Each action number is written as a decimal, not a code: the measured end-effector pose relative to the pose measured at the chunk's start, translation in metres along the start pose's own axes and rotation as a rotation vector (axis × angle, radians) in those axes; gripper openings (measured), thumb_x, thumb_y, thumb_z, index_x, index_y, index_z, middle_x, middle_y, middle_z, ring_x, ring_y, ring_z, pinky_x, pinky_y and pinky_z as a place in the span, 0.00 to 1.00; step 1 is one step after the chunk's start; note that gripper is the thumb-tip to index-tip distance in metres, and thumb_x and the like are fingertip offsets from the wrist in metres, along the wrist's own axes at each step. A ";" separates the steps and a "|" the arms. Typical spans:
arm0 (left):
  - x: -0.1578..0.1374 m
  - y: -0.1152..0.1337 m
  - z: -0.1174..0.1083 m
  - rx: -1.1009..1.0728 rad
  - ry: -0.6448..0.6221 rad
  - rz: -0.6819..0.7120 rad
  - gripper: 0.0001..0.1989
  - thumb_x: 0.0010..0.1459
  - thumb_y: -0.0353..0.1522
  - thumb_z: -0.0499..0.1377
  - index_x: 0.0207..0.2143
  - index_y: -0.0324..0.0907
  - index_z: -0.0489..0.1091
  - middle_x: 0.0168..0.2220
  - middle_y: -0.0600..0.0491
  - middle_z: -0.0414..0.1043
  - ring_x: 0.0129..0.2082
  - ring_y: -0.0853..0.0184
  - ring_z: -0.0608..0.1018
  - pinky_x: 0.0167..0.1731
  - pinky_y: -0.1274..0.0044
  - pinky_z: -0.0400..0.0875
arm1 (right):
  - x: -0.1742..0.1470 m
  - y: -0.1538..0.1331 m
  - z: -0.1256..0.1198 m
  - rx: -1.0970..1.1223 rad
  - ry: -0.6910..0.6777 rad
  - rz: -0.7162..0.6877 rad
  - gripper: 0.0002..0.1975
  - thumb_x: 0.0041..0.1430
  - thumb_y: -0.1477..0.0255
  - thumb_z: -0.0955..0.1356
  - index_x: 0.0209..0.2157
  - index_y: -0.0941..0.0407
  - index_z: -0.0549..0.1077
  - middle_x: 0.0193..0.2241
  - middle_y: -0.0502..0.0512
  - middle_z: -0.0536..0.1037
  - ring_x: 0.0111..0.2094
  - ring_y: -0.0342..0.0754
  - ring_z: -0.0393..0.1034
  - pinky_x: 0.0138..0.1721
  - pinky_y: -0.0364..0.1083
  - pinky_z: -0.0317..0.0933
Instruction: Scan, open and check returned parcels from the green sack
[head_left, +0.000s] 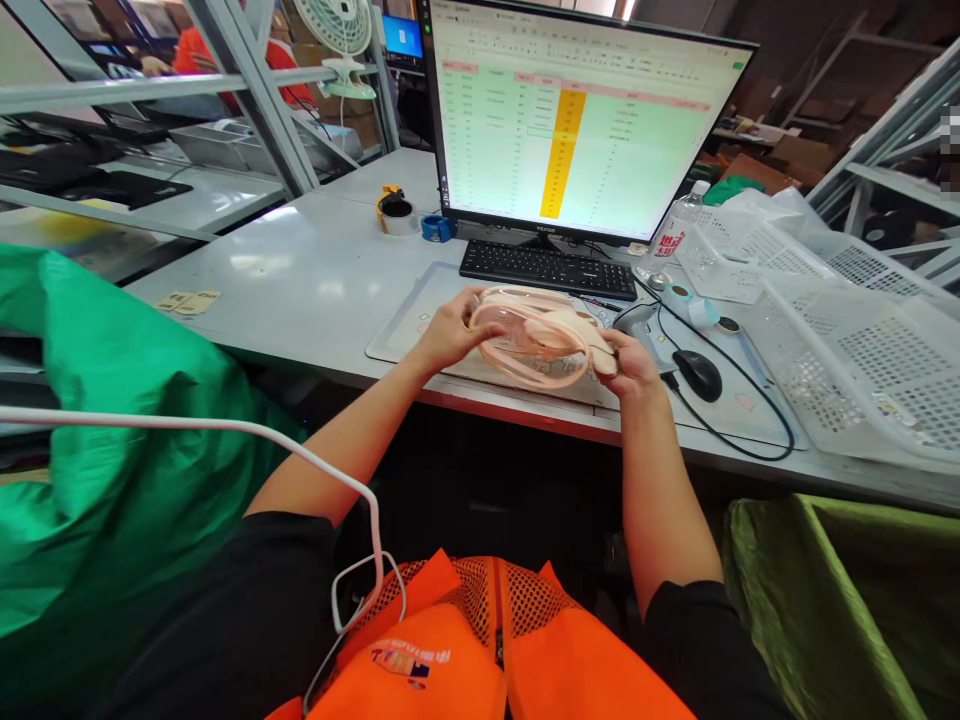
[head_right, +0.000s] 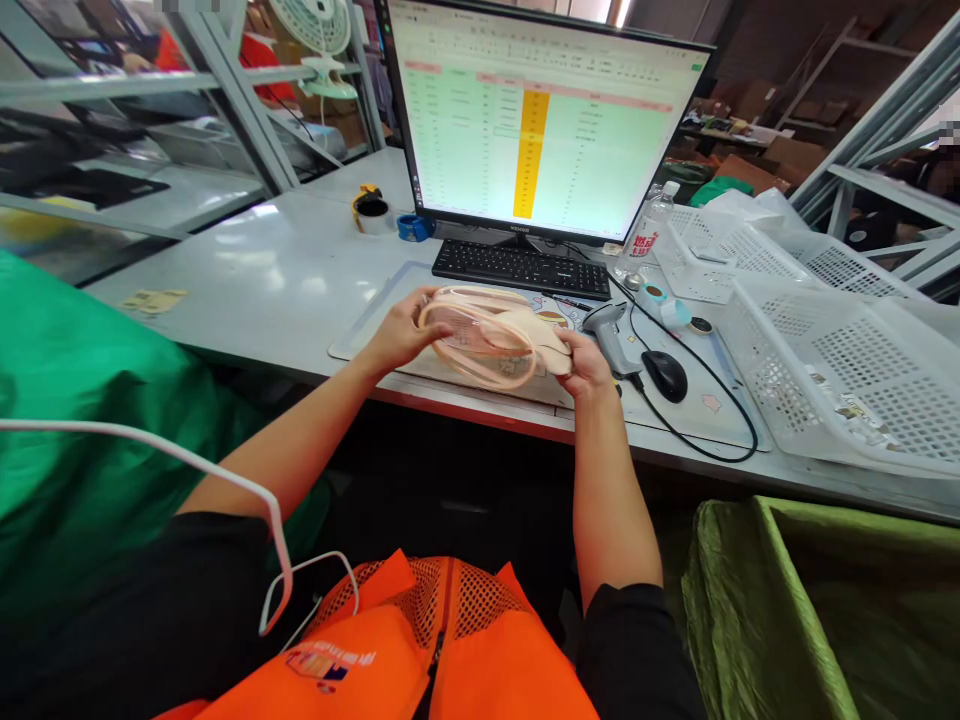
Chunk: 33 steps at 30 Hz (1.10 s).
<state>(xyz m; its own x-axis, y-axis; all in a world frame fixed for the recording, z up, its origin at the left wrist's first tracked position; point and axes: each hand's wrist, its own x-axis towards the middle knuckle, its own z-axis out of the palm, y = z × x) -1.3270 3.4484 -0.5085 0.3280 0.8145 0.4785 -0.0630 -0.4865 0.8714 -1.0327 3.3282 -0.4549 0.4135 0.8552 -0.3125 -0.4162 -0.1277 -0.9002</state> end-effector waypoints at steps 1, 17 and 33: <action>0.003 -0.007 -0.009 -0.027 0.062 -0.017 0.42 0.46 0.61 0.74 0.51 0.38 0.78 0.42 0.46 0.81 0.43 0.59 0.82 0.46 0.73 0.78 | 0.001 -0.005 -0.009 0.030 0.045 -0.035 0.02 0.56 0.76 0.70 0.30 0.58 0.72 0.19 0.47 0.71 0.14 0.37 0.57 0.12 0.36 0.53; -0.023 0.018 -0.018 0.513 0.060 0.145 0.40 0.65 0.59 0.61 0.66 0.39 0.67 0.66 0.35 0.69 0.67 0.46 0.71 0.70 0.56 0.64 | -0.069 0.049 -0.029 -0.105 -0.005 -0.437 0.25 0.51 0.54 0.81 0.44 0.57 0.83 0.42 0.58 0.87 0.40 0.54 0.82 0.42 0.49 0.78; -0.119 0.083 0.066 -1.022 0.211 -0.602 0.33 0.67 0.58 0.59 0.48 0.36 0.80 0.44 0.40 0.84 0.46 0.53 0.87 0.47 0.67 0.83 | -0.152 0.091 -0.014 -0.405 -0.078 -0.426 0.25 0.57 0.60 0.81 0.51 0.50 0.73 0.35 0.49 0.78 0.34 0.46 0.73 0.36 0.44 0.68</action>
<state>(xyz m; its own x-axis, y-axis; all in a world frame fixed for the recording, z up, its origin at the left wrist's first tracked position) -1.3092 3.2903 -0.4997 0.4067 0.9071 -0.1087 -0.7019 0.3864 0.5983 -1.1225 3.1798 -0.4939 0.4094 0.9055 0.1117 0.1221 0.0670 -0.9903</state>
